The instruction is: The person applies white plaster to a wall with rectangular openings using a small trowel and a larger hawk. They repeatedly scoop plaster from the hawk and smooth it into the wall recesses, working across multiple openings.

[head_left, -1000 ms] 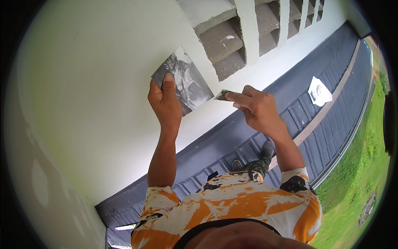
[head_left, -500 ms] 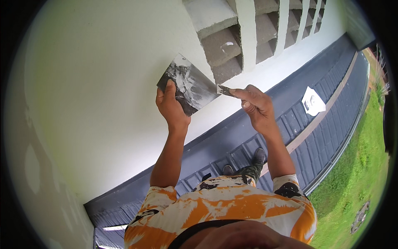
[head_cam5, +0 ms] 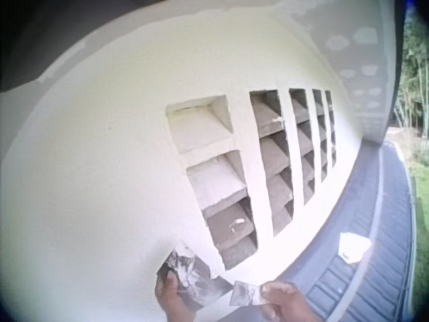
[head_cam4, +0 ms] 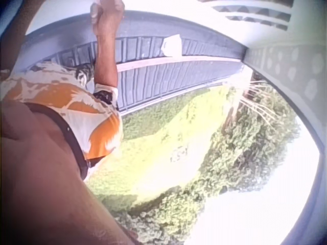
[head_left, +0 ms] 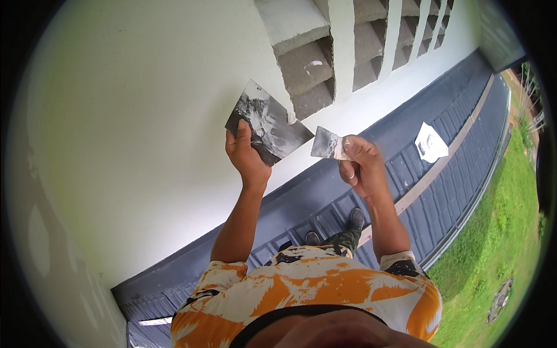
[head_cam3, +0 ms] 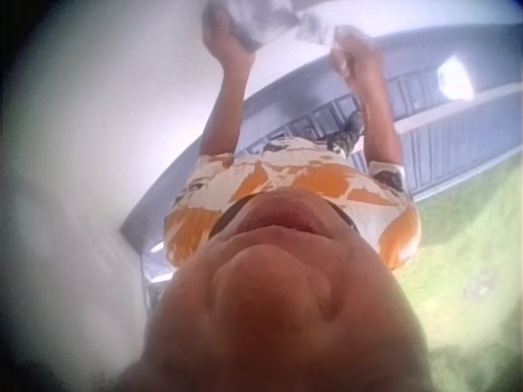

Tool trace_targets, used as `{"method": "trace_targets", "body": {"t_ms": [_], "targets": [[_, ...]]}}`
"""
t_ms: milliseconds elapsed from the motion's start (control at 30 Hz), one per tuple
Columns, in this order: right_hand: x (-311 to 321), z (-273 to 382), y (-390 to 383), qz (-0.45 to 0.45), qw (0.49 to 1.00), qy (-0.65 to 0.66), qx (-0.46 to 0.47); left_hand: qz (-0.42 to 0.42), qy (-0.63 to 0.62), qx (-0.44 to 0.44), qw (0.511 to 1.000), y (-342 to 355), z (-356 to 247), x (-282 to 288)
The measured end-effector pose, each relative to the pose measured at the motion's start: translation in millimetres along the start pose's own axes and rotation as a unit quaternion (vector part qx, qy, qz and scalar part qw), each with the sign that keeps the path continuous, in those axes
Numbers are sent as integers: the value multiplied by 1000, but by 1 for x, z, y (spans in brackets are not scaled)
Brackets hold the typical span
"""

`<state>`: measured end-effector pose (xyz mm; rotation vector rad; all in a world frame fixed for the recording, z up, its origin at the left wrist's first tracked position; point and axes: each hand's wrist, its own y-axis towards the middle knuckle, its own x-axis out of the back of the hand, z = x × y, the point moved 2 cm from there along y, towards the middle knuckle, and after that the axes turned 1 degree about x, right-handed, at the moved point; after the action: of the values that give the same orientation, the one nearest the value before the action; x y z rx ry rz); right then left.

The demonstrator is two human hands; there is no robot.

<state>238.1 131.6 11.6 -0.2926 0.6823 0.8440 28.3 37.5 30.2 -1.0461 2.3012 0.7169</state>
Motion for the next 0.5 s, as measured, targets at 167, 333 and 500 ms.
{"method": "trace_targets", "body": {"t_ms": [167,333,500], "targets": [[2,-4,11,-173,970,-161,56,8,56,-6,998,5,-3,-1],[-30,33,13,-37,670,-655,347,106,256,-11,961,17,-32,-12],[-39,37,20,48,538,-762,358,117,316,-15,942,21,-44,-31]]}}
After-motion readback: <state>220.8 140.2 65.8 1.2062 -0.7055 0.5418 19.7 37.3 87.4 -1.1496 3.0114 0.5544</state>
